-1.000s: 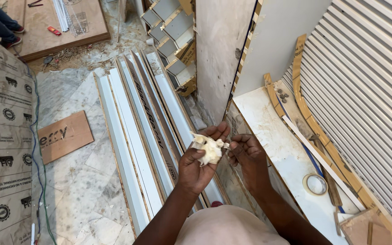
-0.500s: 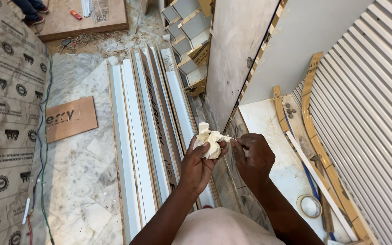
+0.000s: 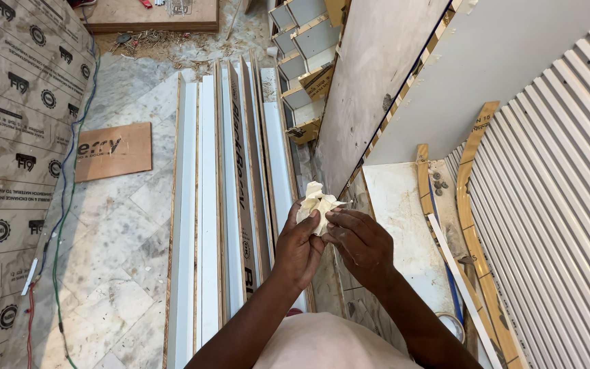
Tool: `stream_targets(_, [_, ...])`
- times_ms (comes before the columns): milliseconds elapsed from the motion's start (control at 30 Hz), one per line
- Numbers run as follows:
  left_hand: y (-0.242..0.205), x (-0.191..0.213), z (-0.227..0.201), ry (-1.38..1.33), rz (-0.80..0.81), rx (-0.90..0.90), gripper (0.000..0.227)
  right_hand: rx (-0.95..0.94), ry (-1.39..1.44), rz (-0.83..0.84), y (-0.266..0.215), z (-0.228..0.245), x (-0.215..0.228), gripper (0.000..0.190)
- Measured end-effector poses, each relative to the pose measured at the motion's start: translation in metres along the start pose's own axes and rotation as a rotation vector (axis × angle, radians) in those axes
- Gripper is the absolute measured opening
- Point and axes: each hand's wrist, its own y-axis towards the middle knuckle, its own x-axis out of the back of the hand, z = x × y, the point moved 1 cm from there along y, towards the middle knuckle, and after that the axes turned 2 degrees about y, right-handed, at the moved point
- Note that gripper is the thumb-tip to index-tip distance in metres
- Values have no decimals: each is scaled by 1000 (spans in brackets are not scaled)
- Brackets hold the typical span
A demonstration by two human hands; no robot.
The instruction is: The person applies a white putty-like substance to the edges and seams of a wooden frame using their fingers. They smooth the material along the joints and corners, occasionally picking up more putty from a lump held in the other hand.
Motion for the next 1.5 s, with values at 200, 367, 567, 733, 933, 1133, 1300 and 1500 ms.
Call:
stream_targets(200, [-4,-3,4,-50,45,-37,45,-95,75,8,-13,0,-3,32])
stream_targets(367, [-5,2,-4,119,37,-77,66,-226,296,97,-20,-5,1,25])
stream_targets(567, [-6,-8,-25,368,155,-127,93,-491,276,-77,-8,-1,1,16])
stream_targets(733, [-10,-12,-41,376,186,-78,101,-150,-161,-47,18,13,-5,20])
stream_targets(933, [-6,-2,-63,441,331,-109,102,-501,267,44,14,20,-29,31])
stream_targets(1133, [-5,18,-89,162,403,21,91,-593,297,79,18,38,-64,48])
stream_targets(1300, [9,21,-99,157,164,45,56,-843,579,-10,20,41,-84,53])
stream_targets(1500, [23,42,-114,263,99,25,36,-1045,931,-192,14,40,-85,58])
